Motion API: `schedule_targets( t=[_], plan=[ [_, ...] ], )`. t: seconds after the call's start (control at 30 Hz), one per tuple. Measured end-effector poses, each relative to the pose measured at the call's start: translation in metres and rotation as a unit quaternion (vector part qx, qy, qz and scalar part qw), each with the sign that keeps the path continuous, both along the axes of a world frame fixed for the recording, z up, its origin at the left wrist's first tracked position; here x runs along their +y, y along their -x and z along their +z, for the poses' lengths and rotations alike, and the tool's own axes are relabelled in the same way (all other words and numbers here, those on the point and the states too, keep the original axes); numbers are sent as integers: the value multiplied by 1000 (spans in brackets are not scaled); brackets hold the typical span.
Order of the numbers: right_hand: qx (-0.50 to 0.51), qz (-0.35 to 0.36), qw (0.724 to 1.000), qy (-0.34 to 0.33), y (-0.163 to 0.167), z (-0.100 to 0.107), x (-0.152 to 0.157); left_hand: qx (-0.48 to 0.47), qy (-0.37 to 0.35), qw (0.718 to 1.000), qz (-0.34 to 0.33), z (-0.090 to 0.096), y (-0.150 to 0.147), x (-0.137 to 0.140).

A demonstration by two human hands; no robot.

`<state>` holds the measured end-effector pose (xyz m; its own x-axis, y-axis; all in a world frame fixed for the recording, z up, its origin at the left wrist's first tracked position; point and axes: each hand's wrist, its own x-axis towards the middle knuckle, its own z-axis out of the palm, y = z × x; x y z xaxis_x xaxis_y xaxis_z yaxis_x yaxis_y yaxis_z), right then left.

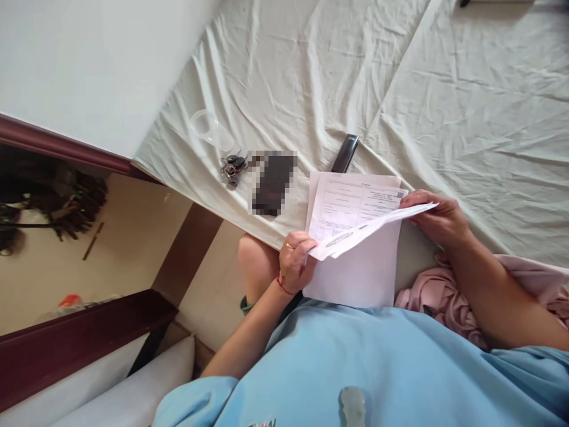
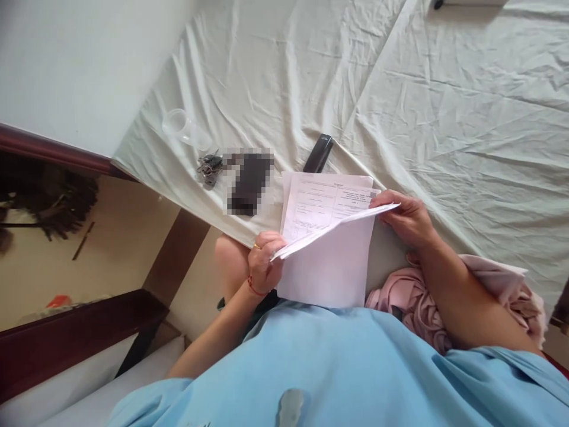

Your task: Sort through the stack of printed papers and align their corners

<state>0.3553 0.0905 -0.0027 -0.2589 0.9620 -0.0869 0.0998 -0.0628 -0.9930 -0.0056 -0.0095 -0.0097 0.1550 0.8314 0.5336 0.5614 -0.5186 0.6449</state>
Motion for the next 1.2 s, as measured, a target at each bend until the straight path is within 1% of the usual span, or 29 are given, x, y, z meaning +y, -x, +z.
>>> schedule_targets(
  t=[0.03,0.1,0.17,0.2,0.3,0.4,0.53,0.6,0.67,0.8,0.87,0.97,1.07,1.13,1.2],
  plan=[
    [-2,15,1000,-8,-1,3,1,-13,25,1000,5,2,2,0],
    [7,33,999,2,-2,7,1,-58,77,995,32,5,6,4],
    [18,38,999,25,-4,9,0,-107,121,983,83,8,8,12],
    [23,38,998,35,-5,10,-1,-111,140,977,116,9,8,17],
    [32,30,998,42,-4,9,-2,-51,202,964,168,11,6,33],
    [43,27,998,32,-3,9,-2,-27,249,953,173,11,-1,45],
    [54,40,996,50,-2,6,-1,-24,284,940,186,5,-8,56],
    [39,38,998,45,-2,4,-1,-34,307,933,184,1,-9,59],
    [14,23,999,32,-2,1,-1,-44,323,931,164,0,-7,59],
    [2,2,999,42,0,-4,-1,-93,305,940,122,0,-3,49],
    [3,-3,998,58,2,-5,-1,-135,299,938,114,1,-2,40],
    [-1,-17,997,77,5,-3,0,-212,314,920,95,0,-3,31],
    [-1,-28,996,87,9,3,1,-270,320,906,68,0,-3,30],
    [-10,-33,995,93,11,6,1,-280,318,904,59,0,-4,31],
    [-17,-40,994,101,12,9,0,-269,316,908,63,1,-6,31]
  ],
)
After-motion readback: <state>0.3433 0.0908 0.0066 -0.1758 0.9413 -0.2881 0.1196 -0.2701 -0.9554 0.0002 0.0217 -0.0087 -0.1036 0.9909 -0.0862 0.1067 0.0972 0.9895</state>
